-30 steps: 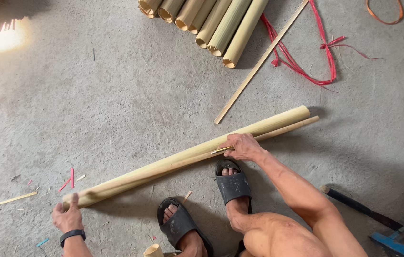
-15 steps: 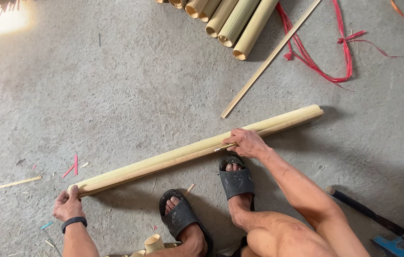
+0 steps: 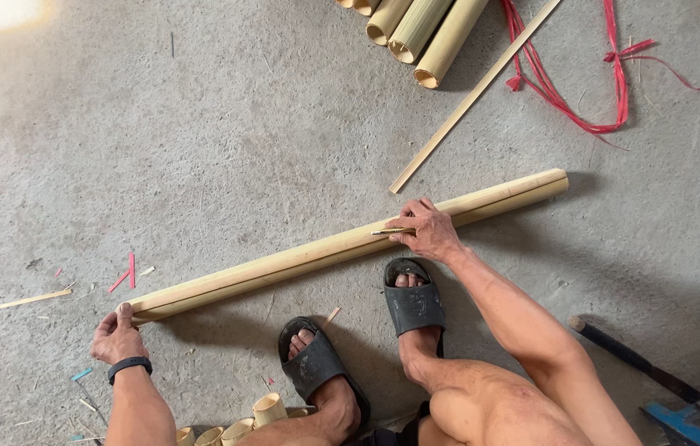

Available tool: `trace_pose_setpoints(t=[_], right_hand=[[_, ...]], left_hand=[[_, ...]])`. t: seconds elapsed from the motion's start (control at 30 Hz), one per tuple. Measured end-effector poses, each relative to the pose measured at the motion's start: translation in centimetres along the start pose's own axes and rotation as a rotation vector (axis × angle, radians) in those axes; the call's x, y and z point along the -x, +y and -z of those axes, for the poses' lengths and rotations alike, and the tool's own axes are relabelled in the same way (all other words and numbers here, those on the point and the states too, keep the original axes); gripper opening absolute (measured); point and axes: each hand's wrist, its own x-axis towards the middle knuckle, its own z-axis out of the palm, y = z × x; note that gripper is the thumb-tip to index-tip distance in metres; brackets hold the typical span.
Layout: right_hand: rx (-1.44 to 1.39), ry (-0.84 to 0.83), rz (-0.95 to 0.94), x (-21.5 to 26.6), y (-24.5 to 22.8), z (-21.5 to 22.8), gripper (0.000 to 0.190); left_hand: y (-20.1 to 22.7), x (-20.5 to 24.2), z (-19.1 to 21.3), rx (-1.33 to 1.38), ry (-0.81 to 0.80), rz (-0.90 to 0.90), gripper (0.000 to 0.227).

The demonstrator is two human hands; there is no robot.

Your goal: The person sits on the floor and repeatedly marks bamboo poles with a pencil using a wooden ruler as a guide. They pick up each pole, place it between their feet, align the ruler, and draw a line before setting the pole aside.

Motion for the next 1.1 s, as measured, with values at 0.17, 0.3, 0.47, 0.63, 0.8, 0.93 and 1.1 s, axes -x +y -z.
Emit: trace_pose_setpoints(t=[0.17, 0.3, 0.47, 0.63, 0.8, 0.93, 1.1], right_hand=[[0.037, -0.001, -0.008, 0.0, 0.0, -0.7, 0.025], [0.032, 0.009, -0.007, 0.0, -0.2, -0.5, 0.026], [0.023, 0.035, 0.003, -0.1, -0.6, -0.2, 0.026], [0.022, 0.042, 0.011, 0.0, -0.6, -0.1, 0.027], [0.008, 0.050, 0.013, 0.0, -0.3, -0.6, 0.026], [0.021, 0.050, 0.018, -0.1, -0.1, -0.5, 0.026], [0.030, 0.019, -0.002, -0.5, -0.6, -0.1, 0.024]], left_hand=[[-0.2, -0.2, 0.1, 0.061, -0.021, 0.027, 0.035], [-0.1, -0.5, 0.1, 0.035, -0.036, 0.066, 0.034], [-0.5, -1.1, 0.3, -0.070, -0.012, 0.064, 0.035], [0.1, -1.1, 0.2, -0.038, -0.041, 0.079, 0.038], [3.9, 5.4, -6.3, -0.661, 0.066, -0.666, 0.062], [6.6, 19.3, -17.8, -0.831, -0.944, -0.848, 0.102], [8.4, 31.1, -25.1, -1.032, -0.900, -1.308, 0.084]])
